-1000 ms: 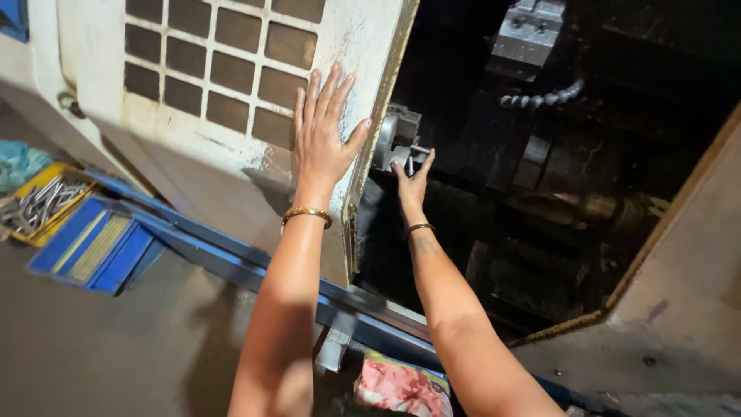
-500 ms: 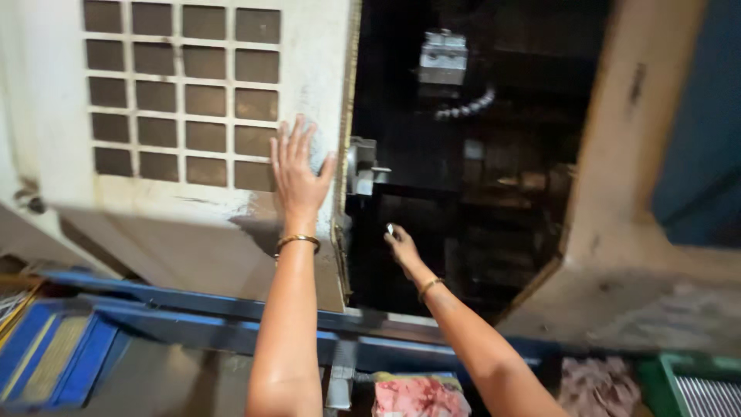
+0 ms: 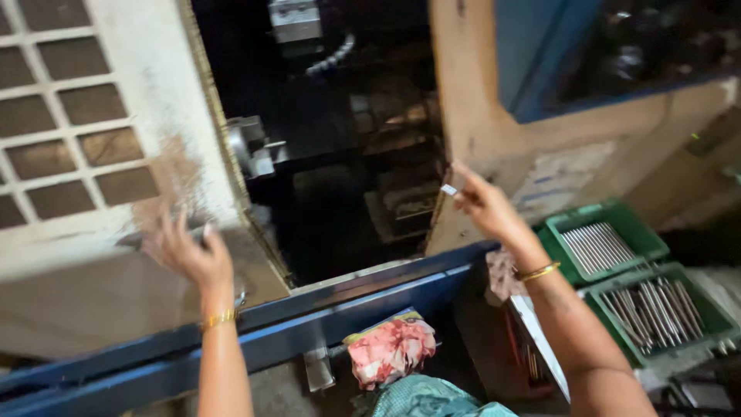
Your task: The person repeatedly opens a machine door, wipes the interior and exterior surfaces with a cloth, and uses a metal rod to scrape or clean the door frame and vent area. The person handles multiple metal rods from a green tray and wipes them with a cloth before returning them.
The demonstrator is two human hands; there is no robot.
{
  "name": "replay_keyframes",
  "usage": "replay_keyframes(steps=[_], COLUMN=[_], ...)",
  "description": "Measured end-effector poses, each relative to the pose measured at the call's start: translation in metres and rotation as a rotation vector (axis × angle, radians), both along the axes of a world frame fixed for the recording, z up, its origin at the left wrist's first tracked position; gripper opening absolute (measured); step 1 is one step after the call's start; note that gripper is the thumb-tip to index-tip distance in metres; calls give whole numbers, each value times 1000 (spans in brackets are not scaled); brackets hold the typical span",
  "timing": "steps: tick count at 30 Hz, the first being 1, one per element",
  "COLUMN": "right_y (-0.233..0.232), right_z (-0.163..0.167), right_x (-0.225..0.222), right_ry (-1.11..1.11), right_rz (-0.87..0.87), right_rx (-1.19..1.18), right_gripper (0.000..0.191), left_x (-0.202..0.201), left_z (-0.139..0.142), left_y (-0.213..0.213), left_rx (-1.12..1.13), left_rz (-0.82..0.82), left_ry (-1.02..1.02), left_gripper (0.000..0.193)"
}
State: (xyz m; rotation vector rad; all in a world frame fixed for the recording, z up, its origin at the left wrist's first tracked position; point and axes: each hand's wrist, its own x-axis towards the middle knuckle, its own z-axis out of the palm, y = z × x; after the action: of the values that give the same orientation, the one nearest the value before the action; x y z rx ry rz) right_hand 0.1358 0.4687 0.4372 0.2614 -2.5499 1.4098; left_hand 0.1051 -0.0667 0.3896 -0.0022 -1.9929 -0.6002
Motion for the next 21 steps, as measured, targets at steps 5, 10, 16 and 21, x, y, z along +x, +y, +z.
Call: replay_keyframes(steps=[5,10,16,21], right_y=[59,89,113,120], right_z=[81,134,168,184], right_x=[59,70,52,33], right_ry=[215,265,304,305], right_rz=[-216,-371,-360,-370], right_rx=[44,145,265,262], right_gripper=[84,81,83,81], left_x=[48,33,34,38], left_z=[-87,-120,-103,-92], left_y=[2,3,10,38], left_rx=[261,674,642,604], left_rz=[121,-183,-76,-28], left_ry=[-107,-112,-192,-197], left_gripper=[61,32,24,24])
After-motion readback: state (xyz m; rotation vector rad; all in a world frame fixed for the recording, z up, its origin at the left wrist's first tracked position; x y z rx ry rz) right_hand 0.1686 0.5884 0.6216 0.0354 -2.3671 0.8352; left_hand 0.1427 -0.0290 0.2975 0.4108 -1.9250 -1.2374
